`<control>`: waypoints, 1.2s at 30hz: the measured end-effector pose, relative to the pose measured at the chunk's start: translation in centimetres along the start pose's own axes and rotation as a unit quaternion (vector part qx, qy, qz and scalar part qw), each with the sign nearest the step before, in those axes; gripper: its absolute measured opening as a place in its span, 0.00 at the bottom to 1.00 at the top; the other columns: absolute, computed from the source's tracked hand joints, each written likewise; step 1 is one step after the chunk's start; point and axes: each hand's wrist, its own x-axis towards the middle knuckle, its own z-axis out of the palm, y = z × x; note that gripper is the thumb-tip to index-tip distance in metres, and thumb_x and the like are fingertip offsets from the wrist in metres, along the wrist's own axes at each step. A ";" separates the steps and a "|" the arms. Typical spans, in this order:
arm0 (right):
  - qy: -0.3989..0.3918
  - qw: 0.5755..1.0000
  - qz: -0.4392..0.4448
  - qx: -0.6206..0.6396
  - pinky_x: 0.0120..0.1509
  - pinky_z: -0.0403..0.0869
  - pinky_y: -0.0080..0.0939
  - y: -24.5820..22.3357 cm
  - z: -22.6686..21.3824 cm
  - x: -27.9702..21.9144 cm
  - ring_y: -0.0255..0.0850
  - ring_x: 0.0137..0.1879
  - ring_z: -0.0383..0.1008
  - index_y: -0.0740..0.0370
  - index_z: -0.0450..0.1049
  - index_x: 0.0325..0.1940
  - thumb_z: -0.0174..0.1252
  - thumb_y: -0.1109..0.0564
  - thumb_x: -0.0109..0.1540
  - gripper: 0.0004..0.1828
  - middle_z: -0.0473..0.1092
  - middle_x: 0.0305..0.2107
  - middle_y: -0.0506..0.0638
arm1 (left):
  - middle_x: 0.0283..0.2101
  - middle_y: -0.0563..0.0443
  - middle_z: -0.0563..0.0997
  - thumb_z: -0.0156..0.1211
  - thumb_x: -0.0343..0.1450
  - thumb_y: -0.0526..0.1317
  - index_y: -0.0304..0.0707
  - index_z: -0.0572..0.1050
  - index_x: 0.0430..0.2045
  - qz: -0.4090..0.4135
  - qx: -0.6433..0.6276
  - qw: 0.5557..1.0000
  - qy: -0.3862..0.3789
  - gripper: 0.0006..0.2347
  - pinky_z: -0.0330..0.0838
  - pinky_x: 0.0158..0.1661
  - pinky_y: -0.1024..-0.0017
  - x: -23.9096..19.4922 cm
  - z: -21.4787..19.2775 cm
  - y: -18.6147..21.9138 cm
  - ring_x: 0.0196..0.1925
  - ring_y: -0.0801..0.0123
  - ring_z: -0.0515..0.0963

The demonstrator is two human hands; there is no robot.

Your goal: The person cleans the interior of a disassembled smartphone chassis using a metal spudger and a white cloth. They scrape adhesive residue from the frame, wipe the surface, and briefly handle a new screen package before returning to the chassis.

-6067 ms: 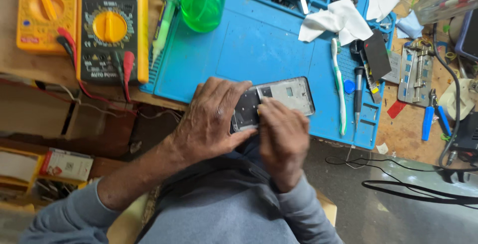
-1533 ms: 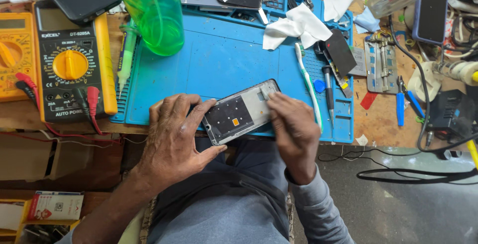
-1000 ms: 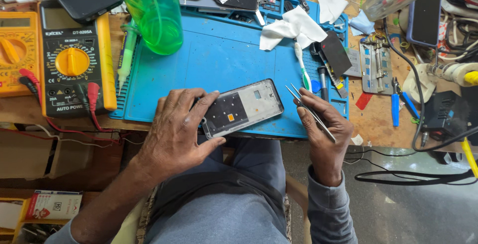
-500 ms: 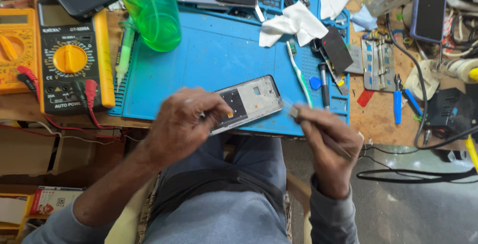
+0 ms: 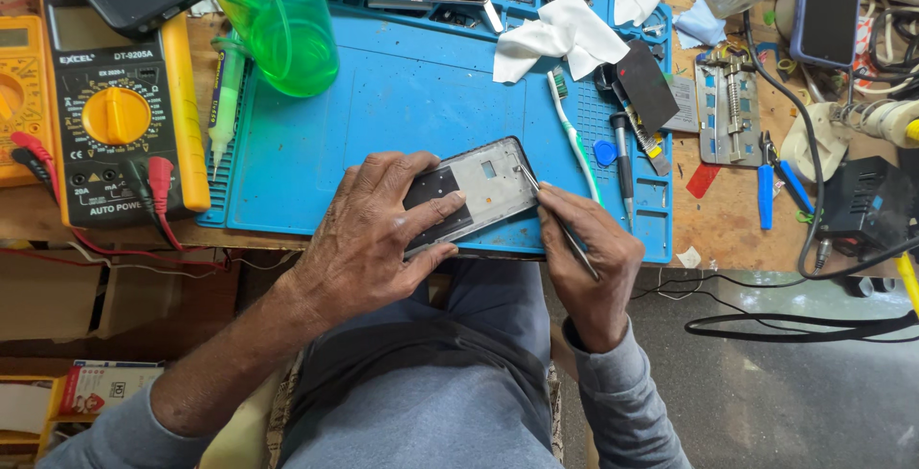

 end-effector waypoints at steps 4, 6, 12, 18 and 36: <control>0.019 1.000 0.003 0.011 0.59 0.79 0.40 -0.2 0.3 0.5 0.45 0.53 0.83 0.66 0.80 0.52 0.64 0.69 0.63 0.12 0.79 0.46 0.59 | 0.59 0.38 0.69 0.69 0.65 0.50 0.41 0.80 0.49 -0.011 -0.010 1.000 0.000 0.21 0.63 0.58 0.53 0.0 -0.2 0.1 0.61 0.50 0.66; 0.027 0.999 0.022 0.028 0.58 0.79 0.40 -0.3 0.5 0.9 0.45 0.53 0.83 0.66 0.80 0.51 0.65 0.68 0.64 0.11 0.80 0.46 0.58 | 0.59 0.38 0.69 0.70 0.64 0.50 0.42 0.81 0.48 -0.016 -0.018 1.000 0.007 0.21 0.62 0.58 0.53 0.2 -0.3 0.0 0.61 0.49 0.66; 0.013 0.999 0.001 0.030 0.59 0.79 0.40 -0.2 1.0 1.4 0.46 0.54 0.83 0.67 0.79 0.52 0.64 0.69 0.64 0.12 0.79 0.47 0.59 | 0.59 0.38 0.69 0.70 0.64 0.50 0.41 0.81 0.48 -0.013 -0.018 1.000 0.003 0.21 0.62 0.59 0.53 0.1 0.0 -0.1 0.61 0.50 0.66; 0.020 0.999 0.021 0.033 0.58 0.80 0.39 -0.3 1.1 1.9 0.44 0.52 0.83 0.66 0.80 0.52 0.64 0.68 0.65 0.11 0.80 0.46 0.58 | 0.59 0.38 0.69 0.70 0.64 0.50 0.43 0.82 0.47 -0.011 -0.019 1.000 0.015 0.20 0.62 0.59 0.52 0.1 0.1 -0.1 0.61 0.48 0.65; 0.025 0.999 0.012 0.037 0.57 0.79 0.37 -0.5 1.7 1.1 0.43 0.53 0.83 0.68 0.79 0.53 0.63 0.68 0.65 0.12 0.80 0.47 0.59 | 0.59 0.39 0.69 0.70 0.65 0.49 0.41 0.81 0.49 -0.028 -0.037 0.999 -0.001 0.20 0.63 0.59 0.55 0.0 -0.1 0.0 0.61 0.51 0.66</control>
